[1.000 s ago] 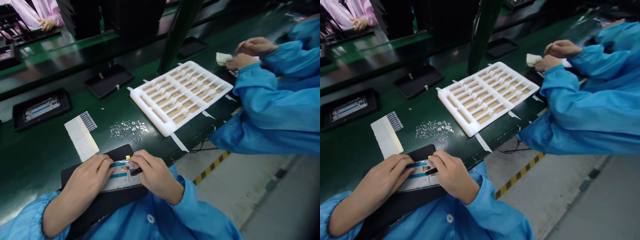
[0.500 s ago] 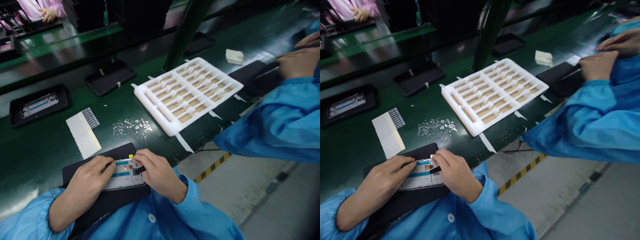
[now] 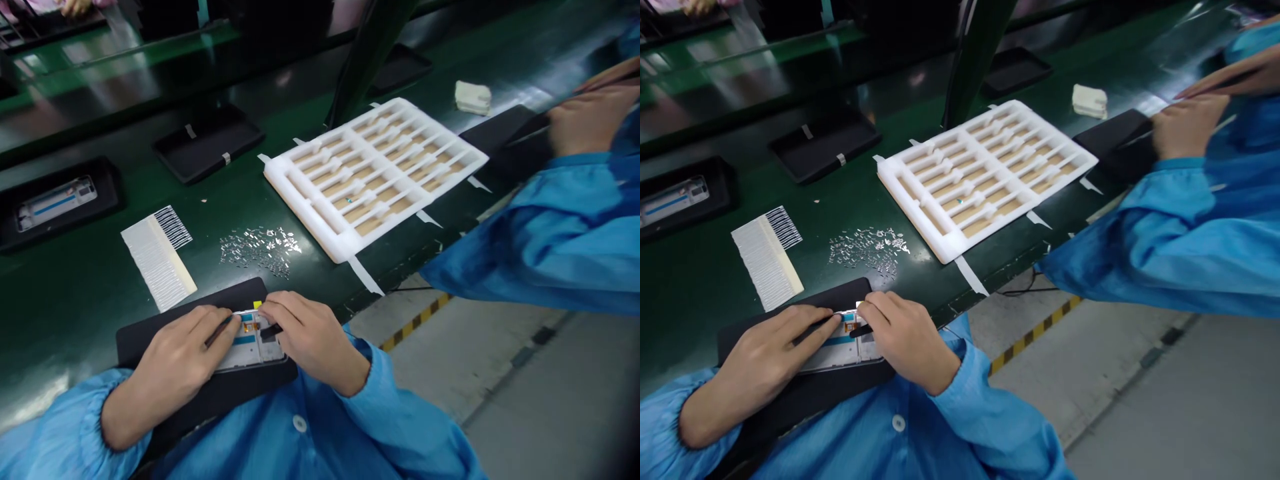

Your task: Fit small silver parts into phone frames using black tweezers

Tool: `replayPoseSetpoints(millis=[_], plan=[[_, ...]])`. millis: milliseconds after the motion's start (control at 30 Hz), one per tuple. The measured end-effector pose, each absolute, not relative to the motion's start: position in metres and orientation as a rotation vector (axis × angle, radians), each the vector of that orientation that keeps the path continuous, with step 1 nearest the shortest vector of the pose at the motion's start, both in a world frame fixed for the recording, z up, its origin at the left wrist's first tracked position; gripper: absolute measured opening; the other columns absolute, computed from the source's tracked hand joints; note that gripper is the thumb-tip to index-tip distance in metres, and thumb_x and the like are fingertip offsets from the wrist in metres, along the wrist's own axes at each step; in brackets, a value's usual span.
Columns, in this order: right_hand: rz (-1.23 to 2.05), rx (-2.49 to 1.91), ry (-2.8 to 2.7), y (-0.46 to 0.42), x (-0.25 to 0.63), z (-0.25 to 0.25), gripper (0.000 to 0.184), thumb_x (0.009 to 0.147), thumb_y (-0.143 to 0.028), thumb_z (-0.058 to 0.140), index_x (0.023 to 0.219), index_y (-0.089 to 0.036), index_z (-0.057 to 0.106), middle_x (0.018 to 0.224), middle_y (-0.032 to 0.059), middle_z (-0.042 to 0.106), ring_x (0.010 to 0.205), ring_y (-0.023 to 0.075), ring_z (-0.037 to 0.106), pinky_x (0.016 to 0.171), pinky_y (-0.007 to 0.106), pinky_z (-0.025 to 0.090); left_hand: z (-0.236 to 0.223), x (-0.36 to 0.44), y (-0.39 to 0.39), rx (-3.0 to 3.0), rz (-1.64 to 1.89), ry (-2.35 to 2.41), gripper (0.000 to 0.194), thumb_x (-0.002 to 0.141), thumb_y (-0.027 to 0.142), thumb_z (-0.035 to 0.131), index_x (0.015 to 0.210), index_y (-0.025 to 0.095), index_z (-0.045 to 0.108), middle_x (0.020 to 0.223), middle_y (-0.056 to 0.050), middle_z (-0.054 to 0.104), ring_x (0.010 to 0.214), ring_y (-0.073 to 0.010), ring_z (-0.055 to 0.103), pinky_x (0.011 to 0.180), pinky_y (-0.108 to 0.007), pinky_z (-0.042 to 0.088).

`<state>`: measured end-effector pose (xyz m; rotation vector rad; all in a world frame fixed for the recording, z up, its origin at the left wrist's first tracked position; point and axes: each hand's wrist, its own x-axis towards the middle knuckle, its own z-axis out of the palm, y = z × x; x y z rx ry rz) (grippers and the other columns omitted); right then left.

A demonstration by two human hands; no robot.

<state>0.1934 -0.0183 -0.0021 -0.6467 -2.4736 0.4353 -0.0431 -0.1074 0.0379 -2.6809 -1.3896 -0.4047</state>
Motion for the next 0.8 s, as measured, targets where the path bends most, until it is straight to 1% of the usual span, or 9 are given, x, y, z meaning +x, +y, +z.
replayPoseSetpoints(millis=[67, 133, 200, 267, 400, 567, 700, 800], plan=[[0.56, -0.717, -2.37, -0.016, 0.197, -0.002, 0.026, 0.104, -0.004, 0.044, 0.105, -0.016, 0.067, 0.102, 0.0097, 0.074, 0.091, 0.0208, 0.073, 0.077, 0.032, 0.061, 0.035, -0.042, -0.109, -2.676, -0.444, -1.405, 0.03, 0.107, 0.008, 0.048, 0.13, 0.007, 0.067, 0.12, -0.017, 0.074, 0.107, -0.0275, 0.073, 0.087, -0.041, 0.066], [0.658, -0.832, -2.212, -0.015, 0.2, -0.002, 0.019, 0.104, -0.007, 0.051, 0.105, -0.019, 0.066, 0.101, 0.0077, 0.073, 0.091, 0.0192, 0.072, 0.079, 0.031, 0.06, 0.031, -0.04, -0.109, -2.659, -0.496, -1.453, 0.029, 0.107, 0.011, 0.051, 0.132, 0.009, 0.067, 0.123, -0.017, 0.072, 0.109, -0.0273, 0.071, 0.087, -0.041, 0.066], [0.702, -0.931, -2.068, -0.014, 0.201, -0.003, 0.015, 0.105, -0.01, 0.056, 0.103, -0.021, 0.065, 0.097, 0.0059, 0.072, 0.088, 0.0183, 0.071, 0.079, 0.03, 0.06, 0.027, -0.035, -0.107, -2.642, -0.53, -1.539, 0.028, 0.108, 0.015, 0.053, 0.131, 0.012, 0.067, 0.122, -0.015, 0.071, 0.105, -0.0253, 0.071, 0.083, -0.038, 0.065], [0.726, -0.978, -1.982, -0.014, 0.201, -0.006, 0.015, 0.104, -0.01, 0.057, 0.1, -0.022, 0.065, 0.093, 0.0046, 0.071, 0.085, 0.0177, 0.071, 0.077, 0.03, 0.059, 0.025, -0.03, -0.101, -2.644, -0.568, -1.616, 0.024, 0.108, 0.018, 0.055, 0.128, 0.014, 0.069, 0.117, -0.013, 0.071, 0.099, -0.0229, 0.07, 0.08, -0.036, 0.063], [0.733, -1.016, -1.913, -0.016, 0.198, -0.012, 0.014, 0.104, -0.011, 0.059, 0.099, -0.022, 0.067, 0.09, 0.0035, 0.071, 0.081, 0.0168, 0.07, 0.075, 0.028, 0.058, 0.025, -0.018, -0.089, -2.678, -0.627, -1.61, 0.018, 0.106, 0.02, 0.061, 0.119, 0.012, 0.07, 0.108, -0.011, 0.072, 0.092, -0.0219, 0.069, 0.078, -0.037, 0.061], [0.691, -1.033, -1.884, -0.016, 0.199, -0.017, 0.015, 0.104, -0.012, 0.058, 0.099, -0.022, 0.067, 0.091, 0.0041, 0.072, 0.083, 0.0173, 0.071, 0.076, 0.029, 0.058, 0.023, -0.01, -0.081, -2.631, -0.525, -1.457, 0.01, 0.102, 0.016, 0.065, 0.11, 0.011, 0.07, 0.101, -0.01, 0.073, 0.082, -0.0223, 0.066, 0.072, -0.038, 0.056], [0.69, -1.035, -1.871, -0.016, 0.202, -0.02, 0.014, 0.105, -0.013, 0.058, 0.099, -0.021, 0.067, 0.092, 0.0045, 0.073, 0.084, 0.0172, 0.071, 0.075, 0.028, 0.057, 0.019, -0.008, -0.075, -2.608, -0.554, -1.314, 0.01, 0.099, 0.014, 0.07, 0.106, 0.007, 0.069, 0.1, -0.013, 0.075, 0.084, -0.0242, 0.068, 0.073, -0.039, 0.057], [0.687, -1.044, -1.874, -0.017, 0.202, -0.021, 0.014, 0.106, -0.014, 0.057, 0.1, -0.021, 0.068, 0.092, 0.0051, 0.074, 0.084, 0.0173, 0.072, 0.075, 0.028, 0.057, 0.018, -0.008, -0.071, -2.593, -0.595, -1.283, 0.013, 0.098, 0.014, 0.071, 0.107, 0.005, 0.068, 0.101, -0.014, 0.075, 0.086, -0.0248, 0.07, 0.073, -0.039, 0.058]])
